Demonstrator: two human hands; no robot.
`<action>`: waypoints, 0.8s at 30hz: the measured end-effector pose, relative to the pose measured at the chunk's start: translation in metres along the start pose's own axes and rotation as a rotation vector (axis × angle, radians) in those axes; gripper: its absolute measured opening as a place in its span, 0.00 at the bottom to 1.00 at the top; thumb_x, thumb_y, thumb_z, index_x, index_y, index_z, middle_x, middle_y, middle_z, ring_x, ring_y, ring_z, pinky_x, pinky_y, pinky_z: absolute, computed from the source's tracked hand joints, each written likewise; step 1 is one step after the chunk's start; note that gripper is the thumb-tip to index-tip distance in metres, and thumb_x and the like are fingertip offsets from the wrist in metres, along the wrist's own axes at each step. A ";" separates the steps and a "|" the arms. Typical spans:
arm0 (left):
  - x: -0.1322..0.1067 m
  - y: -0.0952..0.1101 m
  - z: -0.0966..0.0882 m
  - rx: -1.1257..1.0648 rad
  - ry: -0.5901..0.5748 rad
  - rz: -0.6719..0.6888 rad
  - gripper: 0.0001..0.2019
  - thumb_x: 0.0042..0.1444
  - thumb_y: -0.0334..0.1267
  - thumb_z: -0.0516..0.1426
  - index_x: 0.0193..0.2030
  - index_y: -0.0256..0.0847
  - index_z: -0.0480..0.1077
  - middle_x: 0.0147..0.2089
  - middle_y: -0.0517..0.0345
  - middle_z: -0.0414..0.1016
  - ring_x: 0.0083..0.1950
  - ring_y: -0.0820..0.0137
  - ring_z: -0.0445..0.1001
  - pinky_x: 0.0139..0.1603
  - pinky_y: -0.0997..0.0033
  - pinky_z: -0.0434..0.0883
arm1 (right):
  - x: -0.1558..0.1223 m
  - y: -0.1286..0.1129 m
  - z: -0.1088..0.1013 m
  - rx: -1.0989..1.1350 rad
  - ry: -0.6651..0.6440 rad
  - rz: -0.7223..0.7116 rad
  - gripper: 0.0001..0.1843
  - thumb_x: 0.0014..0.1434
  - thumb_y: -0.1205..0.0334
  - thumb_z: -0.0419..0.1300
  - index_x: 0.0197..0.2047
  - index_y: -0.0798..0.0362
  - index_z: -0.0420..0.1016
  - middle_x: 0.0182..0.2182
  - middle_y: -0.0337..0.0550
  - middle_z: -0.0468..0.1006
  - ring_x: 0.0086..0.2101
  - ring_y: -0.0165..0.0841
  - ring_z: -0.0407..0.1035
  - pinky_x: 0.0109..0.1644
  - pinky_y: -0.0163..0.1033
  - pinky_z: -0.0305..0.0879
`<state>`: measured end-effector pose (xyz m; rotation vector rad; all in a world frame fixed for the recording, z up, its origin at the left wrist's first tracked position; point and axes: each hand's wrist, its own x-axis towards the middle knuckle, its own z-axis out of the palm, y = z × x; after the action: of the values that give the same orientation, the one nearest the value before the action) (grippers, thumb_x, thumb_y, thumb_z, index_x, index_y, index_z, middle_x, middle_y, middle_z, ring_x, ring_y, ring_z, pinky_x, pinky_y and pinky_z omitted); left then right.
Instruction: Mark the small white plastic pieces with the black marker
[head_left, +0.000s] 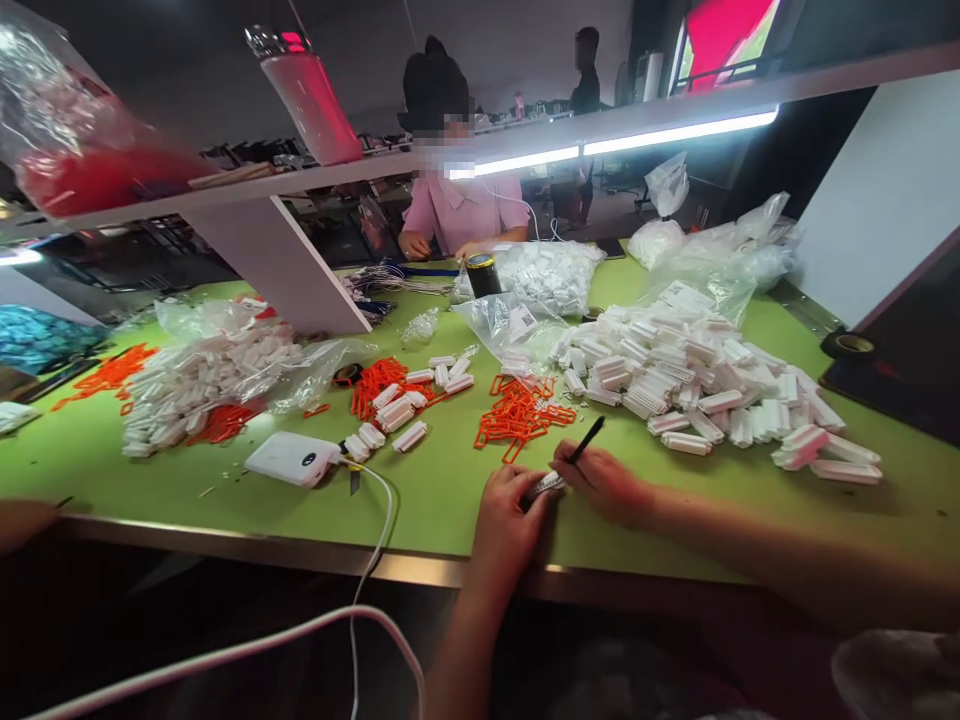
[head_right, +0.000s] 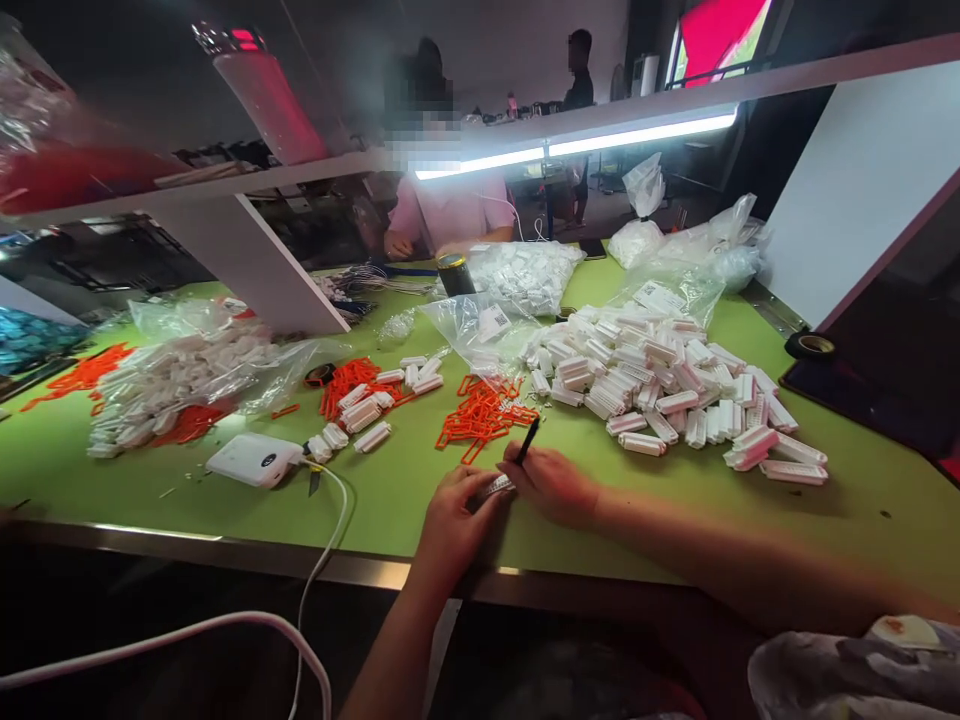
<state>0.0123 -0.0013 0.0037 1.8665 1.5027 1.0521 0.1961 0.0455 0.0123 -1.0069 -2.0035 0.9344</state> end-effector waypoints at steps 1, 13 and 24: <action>0.000 0.000 0.000 0.001 -0.004 0.000 0.06 0.60 0.34 0.66 0.44 0.44 0.82 0.41 0.55 0.79 0.46 0.62 0.76 0.50 0.62 0.72 | 0.000 0.001 0.000 0.055 0.039 0.021 0.21 0.73 0.43 0.49 0.32 0.47 0.61 0.24 0.37 0.68 0.27 0.34 0.63 0.34 0.39 0.62; -0.001 0.001 -0.002 0.004 -0.014 0.006 0.06 0.60 0.36 0.65 0.44 0.44 0.82 0.41 0.55 0.79 0.46 0.63 0.76 0.50 0.62 0.72 | 0.000 0.001 -0.001 0.215 0.032 0.105 0.26 0.70 0.34 0.49 0.32 0.46 0.60 0.21 0.33 0.63 0.24 0.32 0.59 0.27 0.38 0.59; -0.001 0.002 -0.002 0.010 -0.013 -0.006 0.07 0.60 0.35 0.65 0.45 0.44 0.82 0.41 0.55 0.79 0.46 0.62 0.75 0.50 0.61 0.72 | -0.001 0.001 -0.001 0.092 0.028 0.065 0.22 0.74 0.40 0.47 0.33 0.47 0.60 0.20 0.33 0.64 0.24 0.32 0.61 0.27 0.37 0.61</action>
<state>0.0119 -0.0031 0.0059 1.8711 1.5078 1.0291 0.1981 0.0453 0.0116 -1.0333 -1.8968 1.0323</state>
